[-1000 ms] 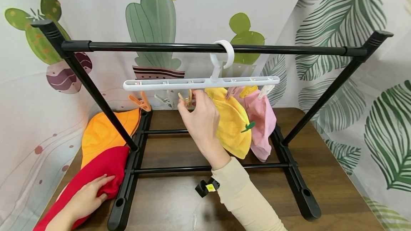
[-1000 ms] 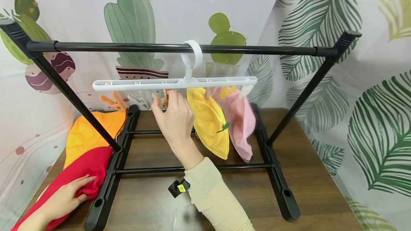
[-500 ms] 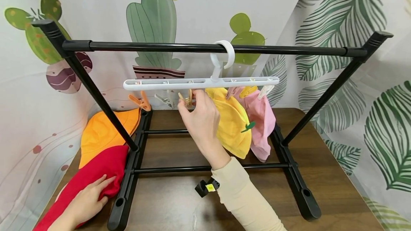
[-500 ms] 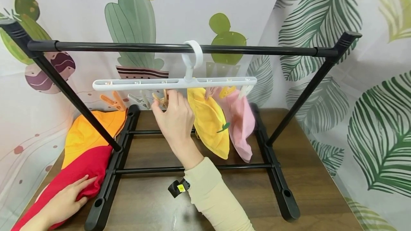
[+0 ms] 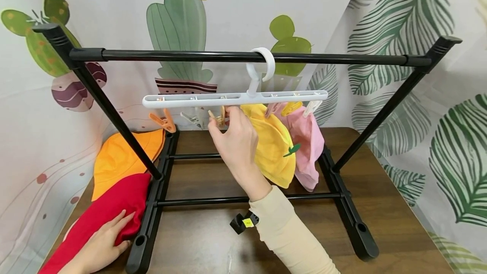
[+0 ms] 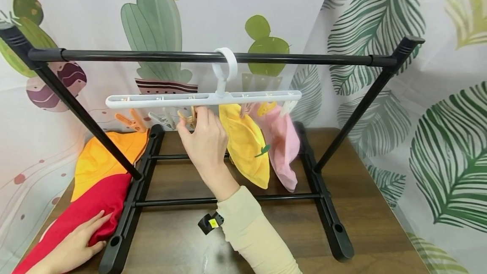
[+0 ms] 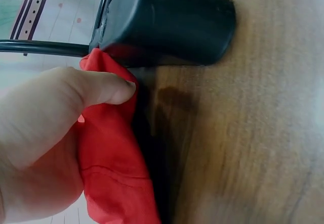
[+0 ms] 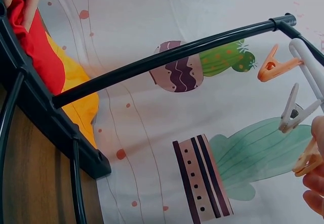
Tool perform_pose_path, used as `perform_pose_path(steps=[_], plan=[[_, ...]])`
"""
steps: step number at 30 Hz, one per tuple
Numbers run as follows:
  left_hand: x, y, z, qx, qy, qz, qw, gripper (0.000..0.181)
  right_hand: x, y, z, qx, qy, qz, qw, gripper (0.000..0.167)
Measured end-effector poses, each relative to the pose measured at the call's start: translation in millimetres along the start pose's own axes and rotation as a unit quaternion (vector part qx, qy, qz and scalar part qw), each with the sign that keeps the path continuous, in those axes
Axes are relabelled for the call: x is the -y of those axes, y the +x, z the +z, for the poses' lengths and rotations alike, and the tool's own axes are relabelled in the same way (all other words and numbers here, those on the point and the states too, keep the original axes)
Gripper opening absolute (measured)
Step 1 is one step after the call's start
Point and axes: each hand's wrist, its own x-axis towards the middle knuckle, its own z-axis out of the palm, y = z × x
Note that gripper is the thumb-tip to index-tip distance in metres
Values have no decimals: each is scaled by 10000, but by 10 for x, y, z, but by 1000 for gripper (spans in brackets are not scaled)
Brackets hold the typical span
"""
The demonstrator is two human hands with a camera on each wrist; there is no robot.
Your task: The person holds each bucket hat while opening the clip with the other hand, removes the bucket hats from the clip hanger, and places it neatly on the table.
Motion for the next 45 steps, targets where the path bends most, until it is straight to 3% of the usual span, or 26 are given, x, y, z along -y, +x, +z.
perform_pose_path(steps=[7, 12, 20, 23, 28, 31, 39, 45], plan=[[2, -53, 87, -440, 189, 170, 9987, 71, 2, -6, 7, 79, -9, -26, 10000, 21], [-16, -63, 67, -536, 60, 228, 9983, 66, 7, -6, -6, 150, -6, -34, 9999, 23], [-96, -78, -121, -652, -24, 251, 9976, 57, 19, -10, -24, 174, 43, -54, 9998, 26], [-146, -73, -205, -888, 62, 310, 9955, 56, 20, -14, -24, 170, 43, -58, 9998, 26], [-232, -91, -329, -1542, 160, 633, 9859, 57, 18, -22, -18, 122, -15, -43, 9999, 29], [-282, -99, -391, -1773, 173, 788, 9809, 58, 17, -25, -17, 76, -42, -64, 9999, 29], [-423, -24, -488, -2133, 234, 1083, 9707, 51, 15, -39, -26, 81, -74, -188, 9998, 30], [-507, 63, -541, -2157, 85, 1113, 9701, 46, 12, -39, -35, 102, -92, -248, 9996, 29]])
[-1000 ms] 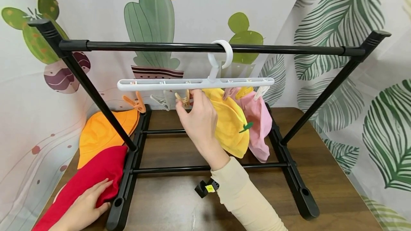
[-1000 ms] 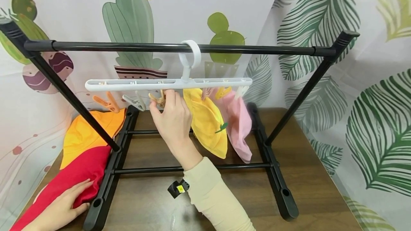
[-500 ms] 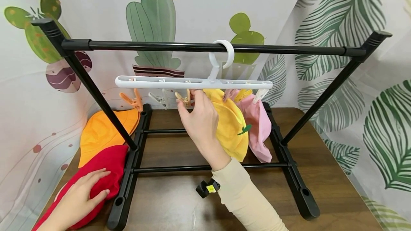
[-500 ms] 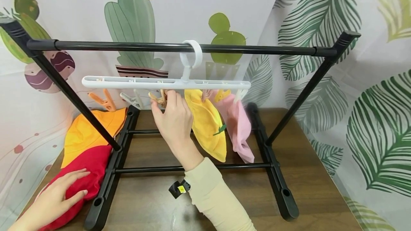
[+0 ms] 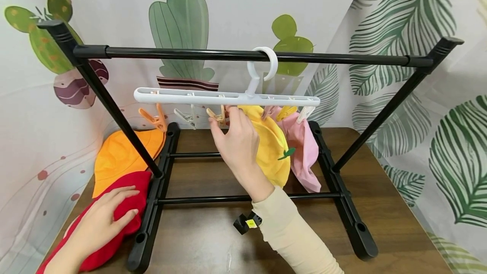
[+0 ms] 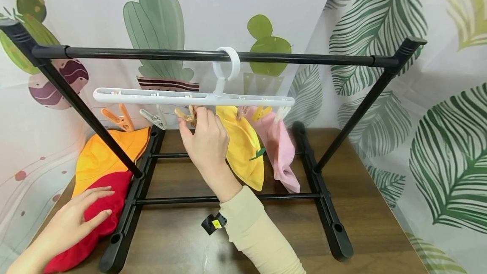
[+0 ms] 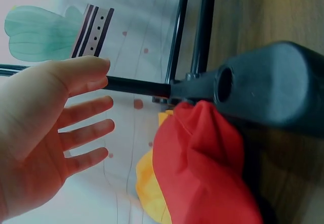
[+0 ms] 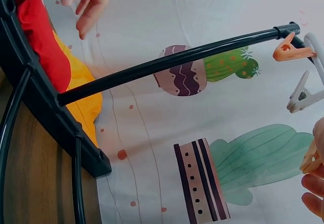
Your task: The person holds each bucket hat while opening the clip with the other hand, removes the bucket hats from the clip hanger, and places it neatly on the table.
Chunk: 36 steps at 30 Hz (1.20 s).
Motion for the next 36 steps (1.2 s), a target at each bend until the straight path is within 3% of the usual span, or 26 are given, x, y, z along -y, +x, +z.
perform_pose_path(steps=[16, 32, 36], plan=[[-145, 234, 75, -265, -158, 70, 9995, 38, -27, -6, -111, 100, 198, -86, 9997, 23], [-342, 433, 177, -758, -394, 375, 9956, 33, -133, 55, -547, -76, 607, -176, 9980, 19], [-383, 479, 201, -940, -503, 465, 9932, 33, -211, 42, -632, -40, 729, -351, 9967, 21]])
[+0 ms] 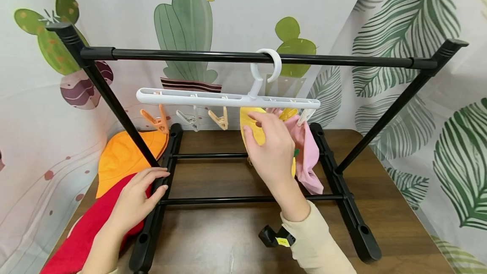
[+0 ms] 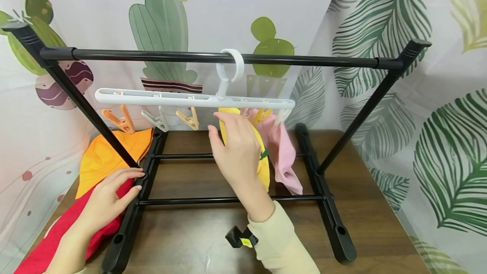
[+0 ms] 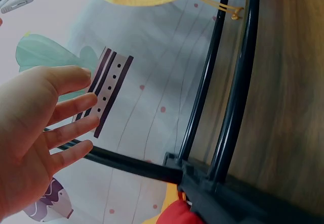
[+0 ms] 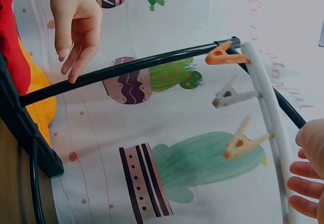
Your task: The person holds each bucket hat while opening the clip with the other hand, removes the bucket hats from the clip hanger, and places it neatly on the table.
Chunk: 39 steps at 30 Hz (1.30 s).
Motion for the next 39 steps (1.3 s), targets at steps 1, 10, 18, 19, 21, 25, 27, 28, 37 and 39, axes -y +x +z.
perform_pose_path(steps=[1, 10, 18, 19, 21, 25, 27, 28, 37, 39], plan=[[-11, 15, 9, -51, -56, 28, 10000, 33, -19, -9, -21, 1, 32, -54, 10000, 21], [-75, 148, 118, -442, -525, 381, 9969, 34, -208, -107, -200, 62, 218, -197, 9995, 32], [-120, 227, 235, -413, -786, 240, 9958, 35, -335, -216, -329, 54, 276, -38, 9996, 39], [-131, 239, 248, -394, -841, 205, 9955, 35, -353, -232, -343, 88, 291, 19, 9995, 41], [-155, 266, 278, -384, -961, 157, 9945, 35, -390, -276, -373, 182, 312, 153, 9992, 43], [-204, 316, 341, -447, -1080, 147, 9930, 34, -463, -378, -426, 355, 242, 435, 9981, 47], [-226, 337, 376, -493, -1125, 147, 9923, 34, -492, -434, -446, 412, 167, 553, 9975, 49], [-236, 346, 391, -521, -1147, 157, 9919, 34, -500, -464, -452, 439, 148, 614, 9970, 50], [-326, 417, 544, -608, -1322, 156, 9892, 36, -528, -680, -467, 644, -36, 1294, 9895, 62], [-350, 437, 575, -631, -1452, 165, 9873, 35, -543, -719, -469, 678, -75, 1364, 9883, 62]])
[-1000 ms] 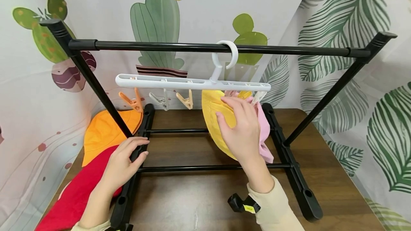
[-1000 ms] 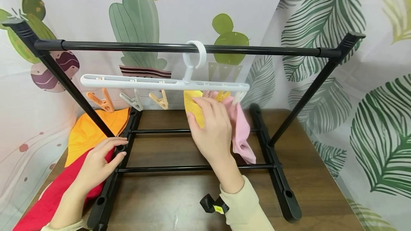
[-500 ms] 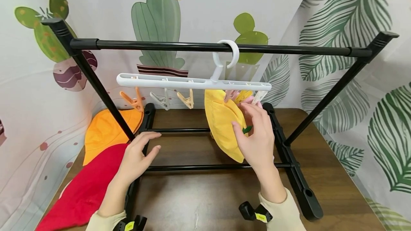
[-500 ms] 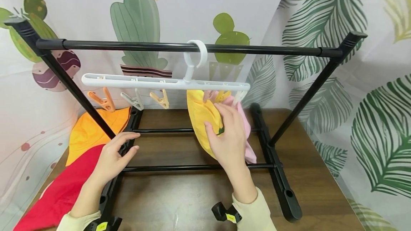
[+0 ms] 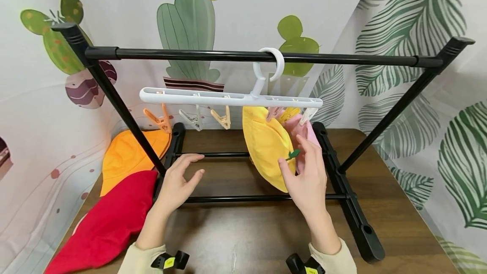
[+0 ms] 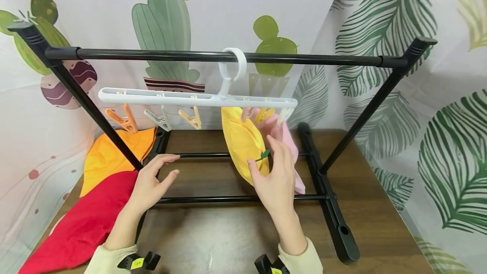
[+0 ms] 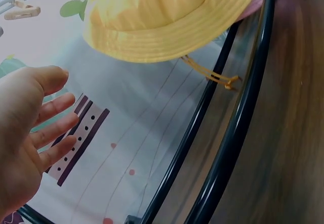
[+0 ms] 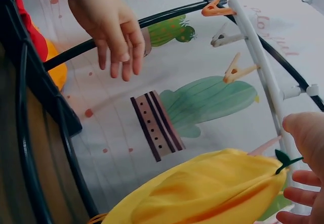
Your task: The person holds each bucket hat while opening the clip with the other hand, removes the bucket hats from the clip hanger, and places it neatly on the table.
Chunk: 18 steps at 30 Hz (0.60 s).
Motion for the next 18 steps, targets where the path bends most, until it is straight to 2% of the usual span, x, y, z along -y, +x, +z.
perform_pose_path(steps=[10, 18], plan=[[-91, 156, 191, -164, -522, 47, 9985, 30, -105, -155, 53, 161, -26, 292, 9994, 63], [-180, 292, 314, -214, -919, 118, 9955, 27, -193, -263, 121, 120, -72, 197, 9997, 58]])
